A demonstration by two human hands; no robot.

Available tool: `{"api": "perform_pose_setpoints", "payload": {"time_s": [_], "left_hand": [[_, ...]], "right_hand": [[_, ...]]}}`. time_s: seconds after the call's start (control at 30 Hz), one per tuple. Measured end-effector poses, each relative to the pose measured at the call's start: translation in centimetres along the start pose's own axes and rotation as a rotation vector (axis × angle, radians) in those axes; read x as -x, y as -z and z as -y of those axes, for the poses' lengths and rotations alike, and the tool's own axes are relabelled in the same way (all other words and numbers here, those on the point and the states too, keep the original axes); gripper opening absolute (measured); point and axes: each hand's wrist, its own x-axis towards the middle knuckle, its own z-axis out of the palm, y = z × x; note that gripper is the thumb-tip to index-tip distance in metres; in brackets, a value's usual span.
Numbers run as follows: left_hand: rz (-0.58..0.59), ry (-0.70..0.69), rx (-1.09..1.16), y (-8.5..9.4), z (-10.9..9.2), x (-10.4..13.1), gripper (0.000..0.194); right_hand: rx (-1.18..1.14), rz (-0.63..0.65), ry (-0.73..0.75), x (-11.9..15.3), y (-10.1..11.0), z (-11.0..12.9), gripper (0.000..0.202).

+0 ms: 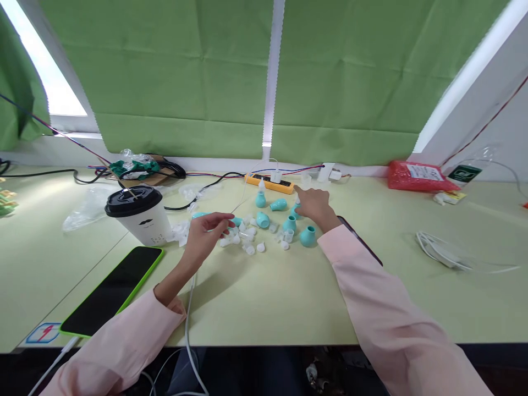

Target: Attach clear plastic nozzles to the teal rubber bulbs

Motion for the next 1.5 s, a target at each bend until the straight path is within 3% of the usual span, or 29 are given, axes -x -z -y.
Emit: {"api": "perform_pose_setpoints", "payload": {"time_s": [0.07,0.13,0.2,0.27,0.3,0.43,0.67,0.8,0.9,0.97,1.1,1.27,1.4,1.5], "left_hand": [[-0.052,-0.142,-0.328,0.0,0.0,0.1,0.023],[-0.080,-0.249,-0.644,-0.1,0.2,0.0,0.024],[-0.044,-0.287,-0.867,-0.1,0.8,-0.1,0.026],[0.027,-0.294,-0.998,-0.2,1.4,-0.4,0.028],[0.059,-0.302,-1.033,-0.2,1.7,-0.6,0.028],[0.164,-0.399,-1.006,-0.4,2.4,-0.9,0.025],[0.271,-0.448,-0.933,-0.9,2.3,-0.5,0.022],[0.259,-0.517,-0.906,-1.8,2.9,-0.3,0.024],[0.199,-0.516,-0.931,-2.6,3.8,-0.1,0.026],[0.172,-0.461,-0.943,-3.1,4.3,-0.1,0.027],[0.215,-0.342,-0.941,-3.5,4.6,-0.4,0.027],[0.250,-0.284,-0.932,-3.4,4.3,-1.0,0.021],[0.167,-0.346,-0.845,-3.2,3.9,-0.9,0.019],[0.132,-0.393,-0.573,-2.7,3.1,-0.5,0.020]], "right_hand": [[0.031,-0.102,0.011,1.3,0.9,1.1,0.069],[-0.007,-0.241,0.104,2.7,1.5,2.9,0.055],[-0.099,-0.261,0.373,3.9,1.3,4.9,0.034],[-0.165,-0.143,0.669,4.6,0.6,6.9,0.024],[-0.168,-0.106,0.737,4.9,0.0,7.7,0.025],[-0.112,-0.093,0.764,5.0,-2.0,9.6,0.025],[-0.166,-0.137,0.833,4.3,-2.5,9.3,0.021],[-0.379,-0.229,0.788,4.5,-1.7,8.0,0.026],[-0.706,-0.218,0.707,5.2,-1.7,7.1,0.030],[-0.982,-0.124,0.630,5.8,-2.2,6.7,0.030],[-1.494,0.202,0.396,7.3,-3.4,6.1,0.034],[-1.897,0.558,0.182,8.7,-4.2,5.5,0.037],[-2.043,0.678,0.097,9.0,-4.8,5.5,0.036],[-2.096,0.681,0.074,9.2,-5.0,5.7,0.036]]}}
